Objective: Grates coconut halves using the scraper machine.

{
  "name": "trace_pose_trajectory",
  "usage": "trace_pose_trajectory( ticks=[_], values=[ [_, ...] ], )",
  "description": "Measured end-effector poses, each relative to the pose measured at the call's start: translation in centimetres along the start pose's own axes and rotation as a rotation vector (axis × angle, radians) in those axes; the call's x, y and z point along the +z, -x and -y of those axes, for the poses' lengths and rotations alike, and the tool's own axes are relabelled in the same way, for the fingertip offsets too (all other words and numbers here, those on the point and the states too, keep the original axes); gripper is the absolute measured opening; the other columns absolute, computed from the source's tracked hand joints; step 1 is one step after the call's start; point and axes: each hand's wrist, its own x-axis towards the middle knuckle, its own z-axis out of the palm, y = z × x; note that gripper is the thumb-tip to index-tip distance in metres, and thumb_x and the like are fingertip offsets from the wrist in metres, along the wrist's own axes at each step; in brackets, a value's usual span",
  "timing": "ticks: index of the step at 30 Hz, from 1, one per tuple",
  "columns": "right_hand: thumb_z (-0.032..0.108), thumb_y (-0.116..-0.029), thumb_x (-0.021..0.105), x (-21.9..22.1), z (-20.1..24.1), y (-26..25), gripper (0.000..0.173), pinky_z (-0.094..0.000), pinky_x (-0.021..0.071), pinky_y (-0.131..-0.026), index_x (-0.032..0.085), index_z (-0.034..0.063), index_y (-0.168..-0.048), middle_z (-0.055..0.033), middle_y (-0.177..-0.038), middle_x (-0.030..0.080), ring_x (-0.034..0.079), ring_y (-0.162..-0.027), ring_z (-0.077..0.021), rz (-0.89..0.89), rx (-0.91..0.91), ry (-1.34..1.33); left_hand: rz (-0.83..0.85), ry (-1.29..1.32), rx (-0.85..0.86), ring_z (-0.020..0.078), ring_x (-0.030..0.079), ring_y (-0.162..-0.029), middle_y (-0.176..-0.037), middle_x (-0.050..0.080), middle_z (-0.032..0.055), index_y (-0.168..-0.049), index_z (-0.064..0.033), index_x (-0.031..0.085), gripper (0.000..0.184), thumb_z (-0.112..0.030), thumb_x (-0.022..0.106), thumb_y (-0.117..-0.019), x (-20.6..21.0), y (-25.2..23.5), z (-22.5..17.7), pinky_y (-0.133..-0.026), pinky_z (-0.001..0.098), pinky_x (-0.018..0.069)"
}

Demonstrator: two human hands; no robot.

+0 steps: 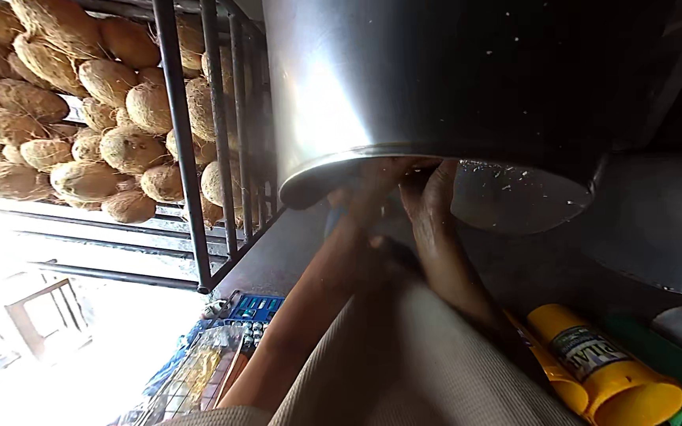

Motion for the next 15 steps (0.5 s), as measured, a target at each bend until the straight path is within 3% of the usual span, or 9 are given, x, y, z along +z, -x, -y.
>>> trace_pose_trajectory(
  ticks=[2,4,5,7,8,9,11,13,15],
  values=[
    [0.043,-0.1095,0.039,-0.2,-1.0,-0.6,0.027,-0.0247,0.0558,-0.083,0.051,0.0193,-0.116,0.0042,-0.099,0.061,0.062,-0.088,-0.0052,-0.017,-0.054,0.067,-0.06,0.169,-0.012,0.0202,0.067,-0.098,-0.104,0.07,0.0186,-0.112,0.0069,0.068,0.035,-0.015,0.078,-0.0864,0.6,0.1,1.5,-0.092,0.0368,0.0514],
    [0.046,-0.1049,0.051,-0.9,-2.4,-1.3,0.034,-0.0294,0.0585,-0.078,0.049,0.0204,-0.127,0.0022,-0.106,0.061,0.064,-0.091,-0.0094,0.002,-0.131,0.208,-0.041,0.331,-0.132,0.0054,0.065,-0.085,-0.094,0.069,0.0051,-0.107,-0.0008,0.068,0.024,-0.012,0.075,-0.088,0.9,-0.1,4.2,-0.08,0.0249,0.0547],
    [0.044,-0.1047,0.053,-1.2,-3.1,-1.4,0.038,-0.0323,0.0604,-0.076,0.046,0.0217,-0.135,0.0003,-0.112,0.062,0.066,-0.095,-0.0128,0.002,-0.161,0.288,0.02,0.323,-0.211,0.0057,0.064,-0.082,-0.094,0.068,0.0049,-0.109,-0.001,0.068,0.021,-0.015,0.071,-0.0936,0.5,0.1,5.9,-0.078,0.0256,0.0551],
    [0.039,-0.1053,0.054,-1.2,-3.5,-0.9,0.049,-0.0387,0.0616,-0.082,0.036,0.024,-0.148,-0.0035,-0.129,0.059,0.066,-0.106,-0.0191,0.027,-0.175,0.369,0.137,0.142,-0.205,0.0123,0.065,-0.101,-0.111,0.069,0.0112,-0.121,0.0006,0.067,0.03,-0.021,0.061,-0.1012,-1.4,0.4,8.1,-0.094,0.0322,0.0528],
    [0.034,-0.1055,0.056,-0.5,-2.9,-0.7,0.049,-0.0403,0.0615,-0.084,0.036,0.0246,-0.149,-0.0037,-0.132,0.058,0.066,-0.108,-0.02,0.046,-0.187,0.369,0.147,0.067,-0.151,0.0163,0.066,-0.107,-0.115,0.07,0.0148,-0.122,0.0034,0.067,0.029,-0.017,0.058,-0.1025,-2.5,0.1,7.1,-0.1,0.0366,0.0508],
    [0.027,-0.1058,0.055,0.3,-1.9,-0.5,0.046,-0.0413,0.0617,-0.085,0.037,0.0234,-0.148,-0.0036,-0.13,0.058,0.067,-0.108,-0.0197,0.064,-0.205,0.349,0.107,0.106,-0.104,0.016,0.067,-0.104,-0.11,0.071,0.0145,-0.117,0.0051,0.068,0.025,-0.012,0.058,-0.1019,-3.3,-0.3,4.9,-0.097,0.0362,0.0517],
    [0.03,-0.1054,0.052,0.6,0.1,-0.1,0.039,-0.048,0.0616,-0.08,0.04,0.0197,-0.142,-0.0085,-0.123,0.061,0.067,-0.104,-0.025,0.018,-0.2,0.246,0.037,0.436,-0.157,0.0048,0.066,-0.083,-0.088,0.069,0.0012,-0.104,-0.0022,0.066,0.01,-0.009,0.063,-0.0971,-3.2,0.1,-0.6,-0.08,0.0254,0.057],
    [0.047,-0.1023,0.056,-0.9,1.0,-0.4,0.052,-0.0542,0.0609,-0.081,0.039,0.0245,-0.147,-0.0102,-0.13,0.058,0.065,-0.11,-0.0299,-0.018,-0.174,0.175,0.083,0.603,-0.113,0.0062,0.066,-0.083,-0.09,0.068,0.0004,-0.11,-0.0054,0.064,0.021,-0.019,0.068,-0.0946,-1.6,0.8,-2.0,-0.078,0.0283,0.0577],
    [0.052,-0.1003,0.058,-1.2,1.0,-2.6,0.06,-0.0558,0.0602,-0.081,0.034,0.0274,-0.15,-0.0108,-0.135,0.056,0.065,-0.112,-0.0318,-0.021,-0.174,0.142,0.084,0.62,-0.034,0.0107,0.067,-0.088,-0.098,0.069,0.0061,-0.119,-0.0035,0.062,0.036,-0.028,0.071,-0.0938,-0.1,-1.0,-0.8,-0.081,0.0318,0.0574]
  ],
)
